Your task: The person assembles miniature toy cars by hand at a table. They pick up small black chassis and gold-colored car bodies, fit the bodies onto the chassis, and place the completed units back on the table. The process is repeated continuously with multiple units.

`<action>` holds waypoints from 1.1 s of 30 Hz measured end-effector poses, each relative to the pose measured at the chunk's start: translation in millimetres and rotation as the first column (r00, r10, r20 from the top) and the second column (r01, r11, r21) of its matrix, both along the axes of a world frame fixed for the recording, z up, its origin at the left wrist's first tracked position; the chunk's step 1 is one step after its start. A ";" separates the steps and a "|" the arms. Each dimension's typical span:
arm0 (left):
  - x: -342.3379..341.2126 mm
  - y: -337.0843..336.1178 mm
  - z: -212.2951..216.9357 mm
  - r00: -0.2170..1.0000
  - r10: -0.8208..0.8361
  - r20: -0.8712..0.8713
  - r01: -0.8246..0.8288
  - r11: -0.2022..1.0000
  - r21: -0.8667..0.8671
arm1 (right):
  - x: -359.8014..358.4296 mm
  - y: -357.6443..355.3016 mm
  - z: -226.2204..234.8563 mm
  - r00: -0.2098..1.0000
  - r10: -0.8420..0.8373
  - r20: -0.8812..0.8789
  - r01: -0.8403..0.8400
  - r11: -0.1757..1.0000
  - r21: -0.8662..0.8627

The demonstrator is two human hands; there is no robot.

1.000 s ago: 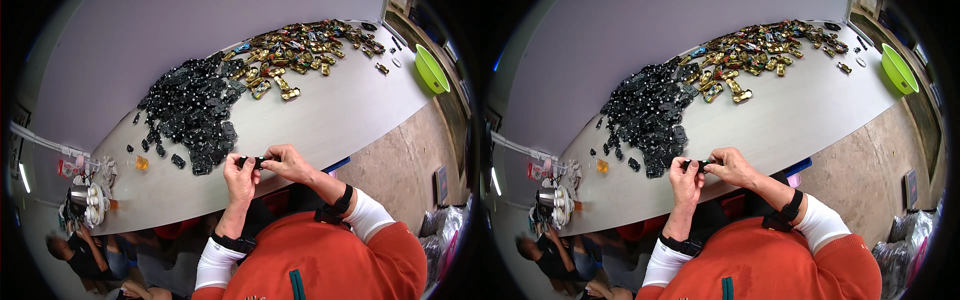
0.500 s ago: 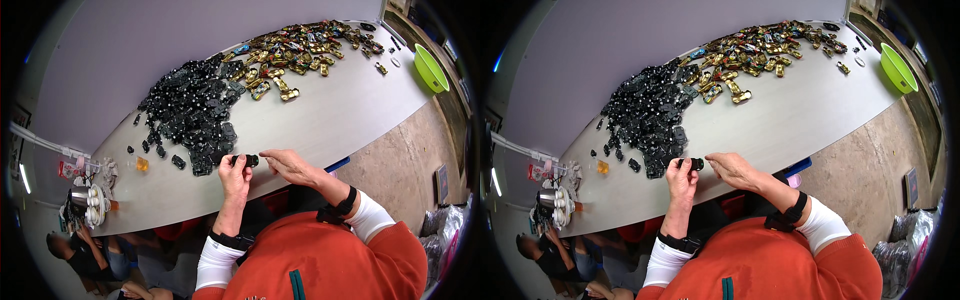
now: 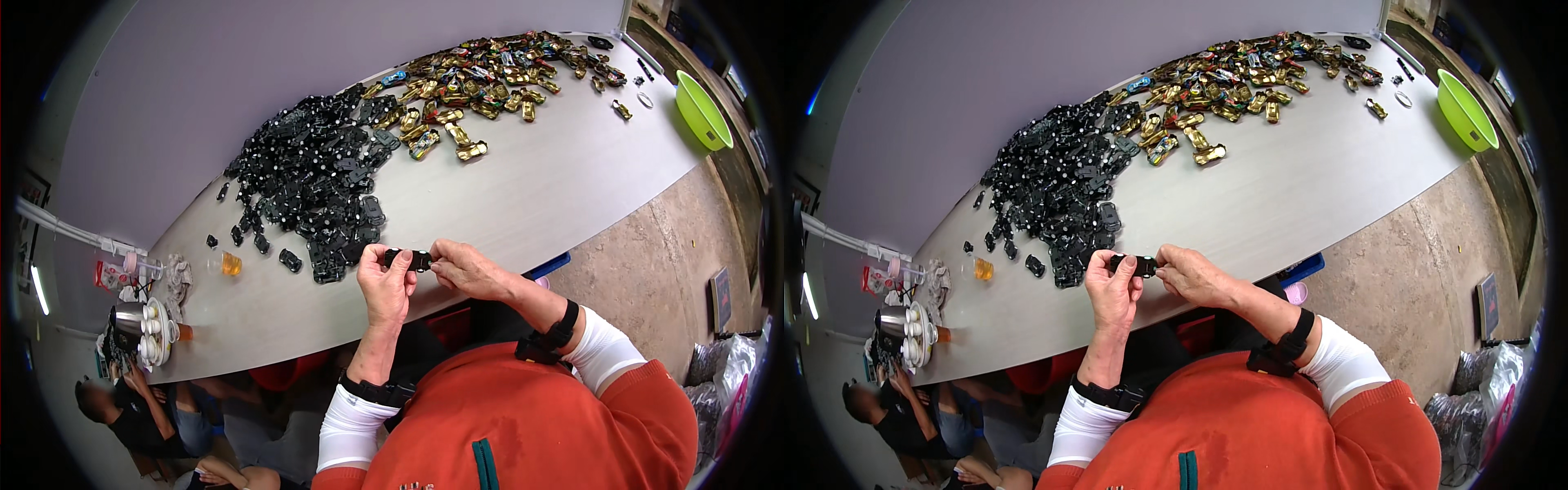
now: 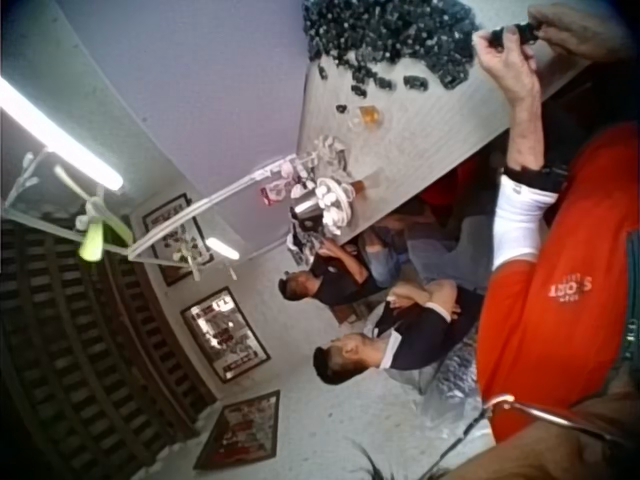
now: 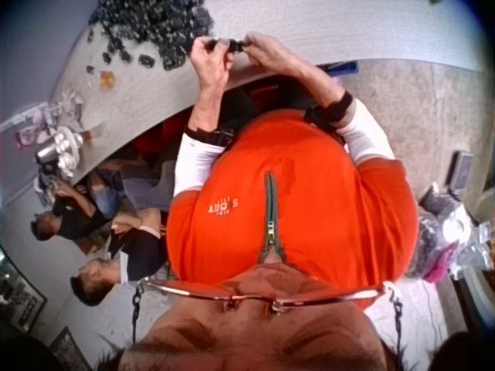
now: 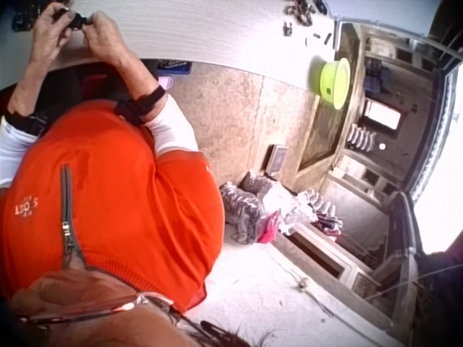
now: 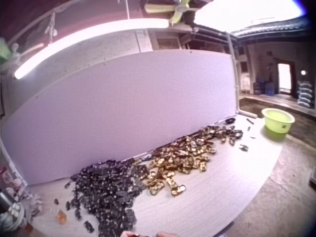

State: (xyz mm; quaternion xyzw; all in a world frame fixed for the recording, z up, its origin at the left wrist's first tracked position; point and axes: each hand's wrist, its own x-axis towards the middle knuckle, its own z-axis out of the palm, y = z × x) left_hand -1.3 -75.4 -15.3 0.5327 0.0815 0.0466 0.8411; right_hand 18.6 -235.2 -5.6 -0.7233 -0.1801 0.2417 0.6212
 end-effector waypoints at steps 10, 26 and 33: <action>2.0 -12.1 -0.3 0.901 -0.085 0.426 -0.146 0.865 0.480 | -1.1 2.1 -4.8 0.920 0.169 -0.353 -0.038 0.937 0.349; -7.9 12.9 -12.3 0.904 -0.407 -0.130 0.427 0.868 0.253 | 20.1 -17.0 12.0 0.971 0.023 -0.238 -0.017 1.000 0.026; -11.6 1.5 -6.5 0.927 -0.347 -0.139 0.372 0.820 0.435 | 8.7 -9.2 -0.9 0.928 -0.011 0.373 0.101 0.970 -0.222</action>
